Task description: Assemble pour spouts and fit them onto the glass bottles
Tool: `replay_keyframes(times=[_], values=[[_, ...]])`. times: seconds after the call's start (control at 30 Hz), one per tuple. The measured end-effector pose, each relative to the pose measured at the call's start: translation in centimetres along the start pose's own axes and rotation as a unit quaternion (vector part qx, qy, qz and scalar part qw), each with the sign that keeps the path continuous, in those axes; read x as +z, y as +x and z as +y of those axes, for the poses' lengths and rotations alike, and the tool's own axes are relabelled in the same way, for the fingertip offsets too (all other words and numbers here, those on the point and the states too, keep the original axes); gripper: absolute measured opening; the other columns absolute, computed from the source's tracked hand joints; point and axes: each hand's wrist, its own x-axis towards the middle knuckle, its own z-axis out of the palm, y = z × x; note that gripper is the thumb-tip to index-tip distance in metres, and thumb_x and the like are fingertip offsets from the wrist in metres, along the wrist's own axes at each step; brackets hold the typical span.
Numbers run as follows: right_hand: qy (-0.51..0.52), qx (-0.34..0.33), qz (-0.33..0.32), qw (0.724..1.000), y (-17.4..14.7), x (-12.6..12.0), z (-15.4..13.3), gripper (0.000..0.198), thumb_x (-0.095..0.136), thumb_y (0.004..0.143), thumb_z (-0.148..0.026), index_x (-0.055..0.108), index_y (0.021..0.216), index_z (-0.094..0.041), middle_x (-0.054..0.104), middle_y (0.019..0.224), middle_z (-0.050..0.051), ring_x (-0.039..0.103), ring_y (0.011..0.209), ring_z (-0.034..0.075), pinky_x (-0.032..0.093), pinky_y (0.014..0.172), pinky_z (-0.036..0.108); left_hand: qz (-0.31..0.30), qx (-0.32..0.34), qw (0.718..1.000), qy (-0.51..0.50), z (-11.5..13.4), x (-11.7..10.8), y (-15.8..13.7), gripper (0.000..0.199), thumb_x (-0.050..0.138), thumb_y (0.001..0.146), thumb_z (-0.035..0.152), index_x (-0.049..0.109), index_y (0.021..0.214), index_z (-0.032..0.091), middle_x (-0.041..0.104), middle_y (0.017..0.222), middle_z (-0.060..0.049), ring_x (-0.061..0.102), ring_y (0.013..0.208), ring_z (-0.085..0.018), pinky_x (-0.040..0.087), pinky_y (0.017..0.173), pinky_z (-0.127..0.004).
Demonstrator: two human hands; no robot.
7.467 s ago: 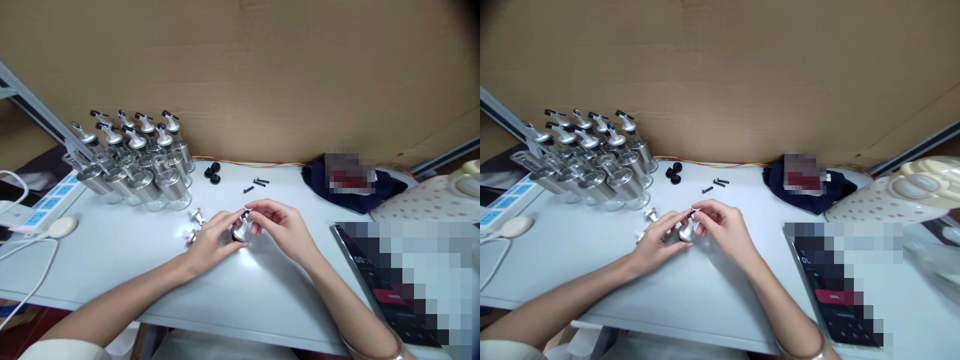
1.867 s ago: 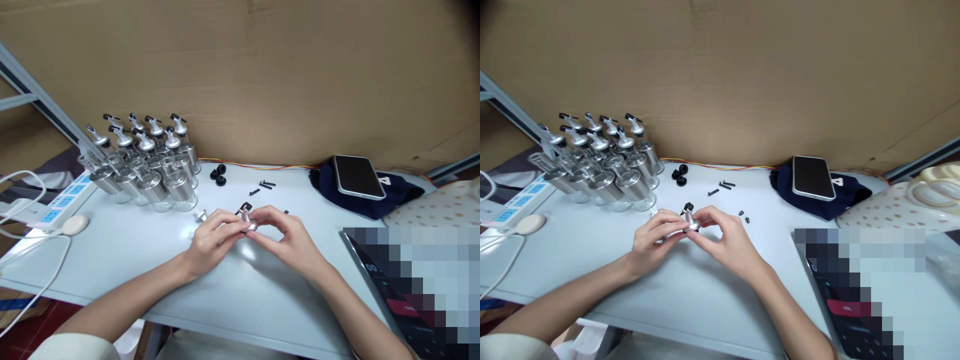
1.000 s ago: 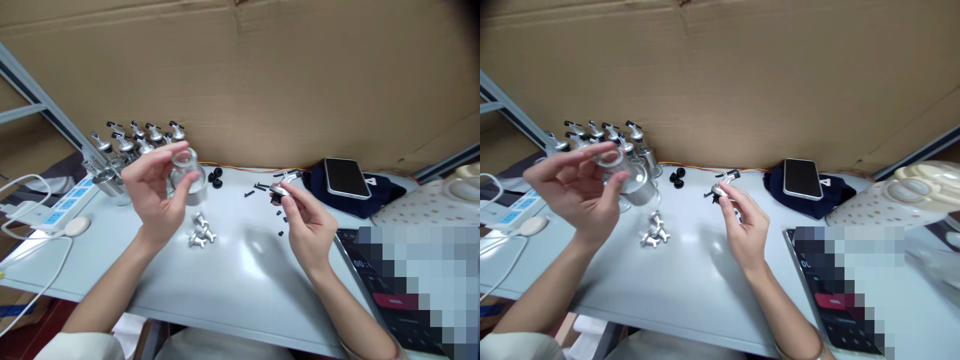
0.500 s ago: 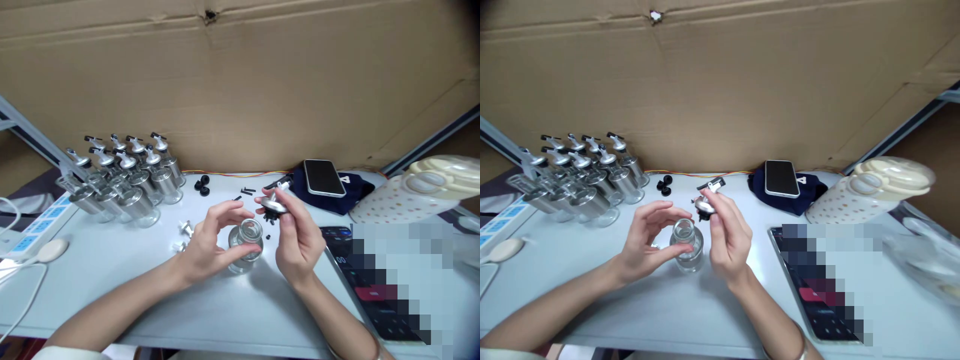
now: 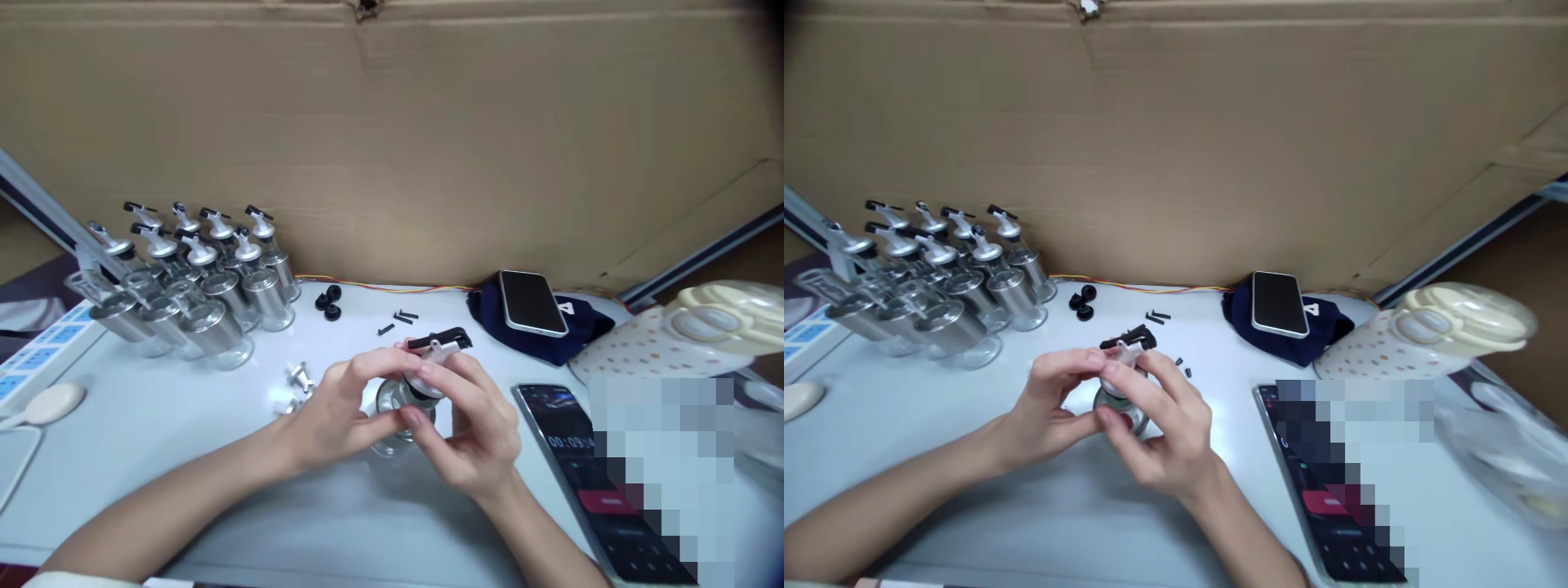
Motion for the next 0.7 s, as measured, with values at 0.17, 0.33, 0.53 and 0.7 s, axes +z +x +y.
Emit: replay_keyframes(times=[0.17, 0.33, 0.53, 0.7], values=[[0.011, -0.002, -0.014, 1.0, 0.2, -0.1, -0.1, 0.048, 0.058, 0.081, -0.007, 0.06, 0.124, -0.028, 0.066, 0.093, 0.007, 0.062, 0.075, 0.02, 0.053, 0.054, 0.031, 0.009, 0.008, 1.0, -0.002, 0.0, 0.1, 0.2, 0.049, 0.064, 0.088, 0.02, 0.043, 0.131, 0.029, 0.066, 0.107, -0.004, 0.07, 0.101, -0.018, 0.058, 0.095, -0.032], [0.004, -0.016, 0.012, 1.0, -0.2, 0.3, 0.4, 0.048, 0.058, 0.078, -0.011, 0.059, 0.124, -0.027, 0.069, 0.088, 0.006, 0.062, 0.068, 0.021, 0.051, 0.051, 0.033, -0.036, -0.011, 0.999, -0.012, 0.4, -0.5, 0.8, 0.051, 0.065, 0.087, 0.018, 0.045, 0.133, 0.027, 0.066, 0.116, -0.007, 0.07, 0.096, -0.016, 0.061, 0.082, -0.024], [-0.01, -0.023, 0.03, 0.999, -0.9, 1.0, 0.5, 0.054, 0.056, 0.075, -0.012, 0.056, 0.126, -0.028, 0.065, 0.089, 0.006, 0.062, 0.068, 0.022, 0.055, 0.053, 0.036, -0.05, 0.023, 0.998, -0.01, -0.3, -0.7, 0.5, 0.067, 0.068, 0.08, 0.011, 0.041, 0.139, 0.027, 0.068, 0.119, -0.009, 0.071, 0.1, -0.02, 0.061, 0.085, -0.028], [0.014, -0.017, 0.023, 0.999, -1.0, 1.4, 0.5, 0.058, 0.055, 0.076, -0.008, 0.053, 0.13, -0.027, 0.06, 0.092, 0.007, 0.063, 0.079, 0.023, 0.059, 0.062, 0.038, -0.031, 0.022, 0.999, -0.01, -0.8, -0.6, 0.0, 0.058, 0.068, 0.082, 0.014, 0.044, 0.134, 0.026, 0.068, 0.12, -0.01, 0.067, 0.112, -0.024, 0.061, 0.088, -0.033]])
